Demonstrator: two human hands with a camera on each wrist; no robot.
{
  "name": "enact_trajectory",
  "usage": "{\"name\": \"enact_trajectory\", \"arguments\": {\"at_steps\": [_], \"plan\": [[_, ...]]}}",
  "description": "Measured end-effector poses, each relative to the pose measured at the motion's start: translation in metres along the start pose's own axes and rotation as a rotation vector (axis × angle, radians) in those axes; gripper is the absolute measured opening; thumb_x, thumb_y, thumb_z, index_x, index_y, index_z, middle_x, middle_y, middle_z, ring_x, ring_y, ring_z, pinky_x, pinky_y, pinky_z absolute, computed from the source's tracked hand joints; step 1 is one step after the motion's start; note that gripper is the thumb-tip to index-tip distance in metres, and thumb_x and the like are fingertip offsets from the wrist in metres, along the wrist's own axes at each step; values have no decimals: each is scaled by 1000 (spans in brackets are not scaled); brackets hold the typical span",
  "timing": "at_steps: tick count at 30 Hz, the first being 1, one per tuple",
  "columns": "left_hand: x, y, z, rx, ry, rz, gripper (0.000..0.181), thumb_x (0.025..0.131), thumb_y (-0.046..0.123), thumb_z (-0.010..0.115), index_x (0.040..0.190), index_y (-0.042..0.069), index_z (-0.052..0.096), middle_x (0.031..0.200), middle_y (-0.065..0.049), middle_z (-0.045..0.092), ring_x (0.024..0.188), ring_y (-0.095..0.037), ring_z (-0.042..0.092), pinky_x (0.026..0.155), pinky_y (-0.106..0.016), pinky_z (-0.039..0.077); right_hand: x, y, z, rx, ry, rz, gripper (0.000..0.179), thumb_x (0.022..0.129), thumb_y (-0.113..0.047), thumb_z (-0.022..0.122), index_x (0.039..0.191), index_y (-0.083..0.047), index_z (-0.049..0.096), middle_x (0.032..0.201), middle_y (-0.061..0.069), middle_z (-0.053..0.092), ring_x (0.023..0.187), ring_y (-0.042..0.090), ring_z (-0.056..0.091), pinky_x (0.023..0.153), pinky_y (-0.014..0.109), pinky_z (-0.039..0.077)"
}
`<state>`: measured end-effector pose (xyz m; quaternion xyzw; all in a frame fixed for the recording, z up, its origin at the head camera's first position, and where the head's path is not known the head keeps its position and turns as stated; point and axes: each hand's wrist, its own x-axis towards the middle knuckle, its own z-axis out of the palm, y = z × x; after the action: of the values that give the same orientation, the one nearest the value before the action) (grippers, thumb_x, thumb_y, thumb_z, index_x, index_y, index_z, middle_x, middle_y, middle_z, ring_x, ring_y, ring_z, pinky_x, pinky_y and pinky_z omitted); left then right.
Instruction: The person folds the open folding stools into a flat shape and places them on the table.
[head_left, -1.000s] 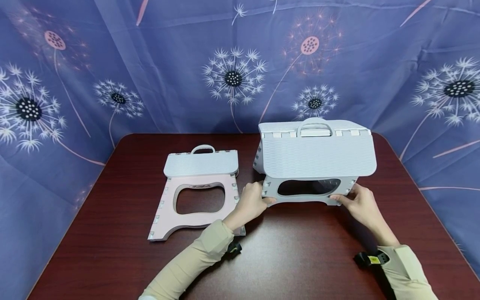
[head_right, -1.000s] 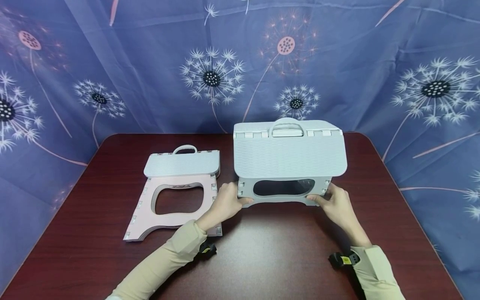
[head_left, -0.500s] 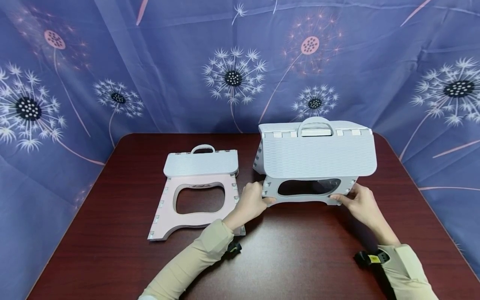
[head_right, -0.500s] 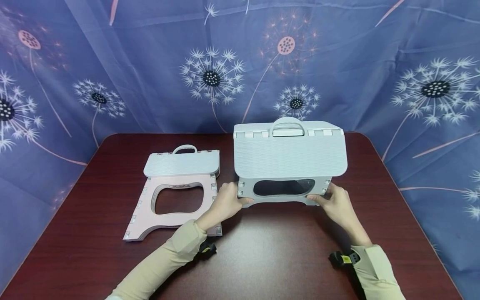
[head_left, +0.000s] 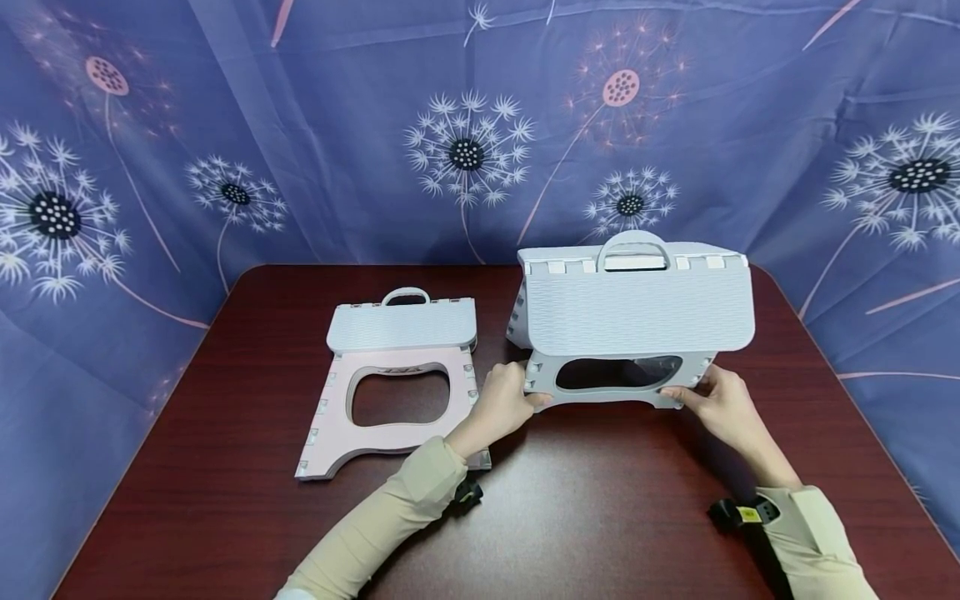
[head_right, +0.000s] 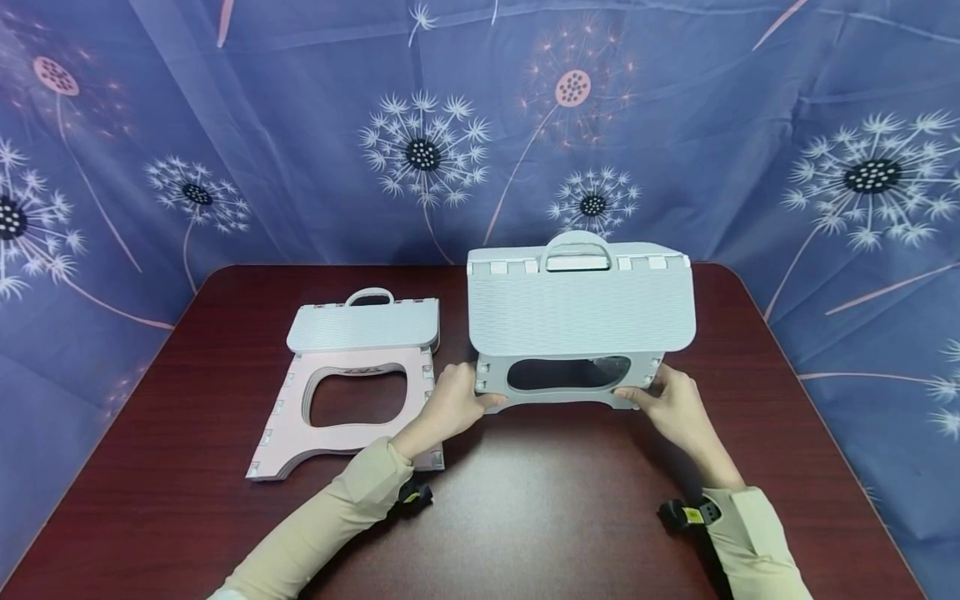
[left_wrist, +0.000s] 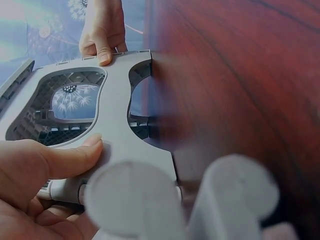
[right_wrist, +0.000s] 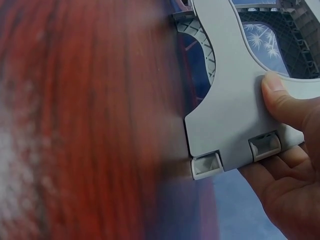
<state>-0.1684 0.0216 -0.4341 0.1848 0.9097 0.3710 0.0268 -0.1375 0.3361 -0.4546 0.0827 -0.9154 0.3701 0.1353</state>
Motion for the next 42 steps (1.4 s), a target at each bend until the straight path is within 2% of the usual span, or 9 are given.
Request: {"name": "enact_trajectory", "arguments": {"at_steps": [7, 14, 24, 31, 37, 42], "plan": [[1, 0, 0, -10, -15, -6, 25, 77, 23, 82, 73, 2, 69, 65, -7, 68, 57, -14, 59, 51, -25, 43, 0, 0, -1, 16, -17, 7, 14, 78, -4, 78, 84, -3, 65, 65, -15, 62, 55, -5, 45, 49, 18, 37], [1, 0, 0, 3, -25, -19, 27, 77, 25, 82, 70, 2, 67, 62, -6, 65, 56, -12, 53, 51, -26, 42, 0, 1, -1, 23, -17, 1, 14, 78, -3, 78, 83, -4, 66, 66, -21, 60, 55, -6, 45, 49, 17, 37], [0, -1, 0, -4, -32, -4, 28, 78, 25, 81, 68, 3, 66, 59, -4, 63, 54, -8, 47, 50, -23, 39, 1, 4, 0, 32, -21, -10, 12, 78, -2, 77, 83, -4, 66, 66, -23, 59, 56, -5, 46, 50, 17, 38], [0, 0, 0, -14, -36, -5, 26, 78, 24, 81, 68, 4, 67, 60, -4, 64, 54, -9, 49, 51, -24, 40, 1, 4, 0, 37, -22, -8, 12, 78, -2, 77, 82, -4, 66, 66, -23, 60, 55, -5, 46, 50, 17, 38], [1, -1, 1, -22, -39, -9, 28, 78, 24, 81, 65, 4, 65, 57, -2, 61, 54, -8, 44, 50, -23, 38, 1, 4, 0, 47, -29, -4, 12, 78, -1, 77, 83, -3, 66, 67, -23, 60, 56, -6, 47, 50, 17, 38], [1, -2, 1, -30, -39, -4, 26, 78, 23, 81, 69, 4, 66, 61, -5, 65, 54, -7, 47, 50, -23, 39, 1, 5, 0, 45, -28, -2, 12, 79, -2, 77, 84, -3, 66, 68, -24, 60, 56, -5, 47, 49, 18, 38]]}}
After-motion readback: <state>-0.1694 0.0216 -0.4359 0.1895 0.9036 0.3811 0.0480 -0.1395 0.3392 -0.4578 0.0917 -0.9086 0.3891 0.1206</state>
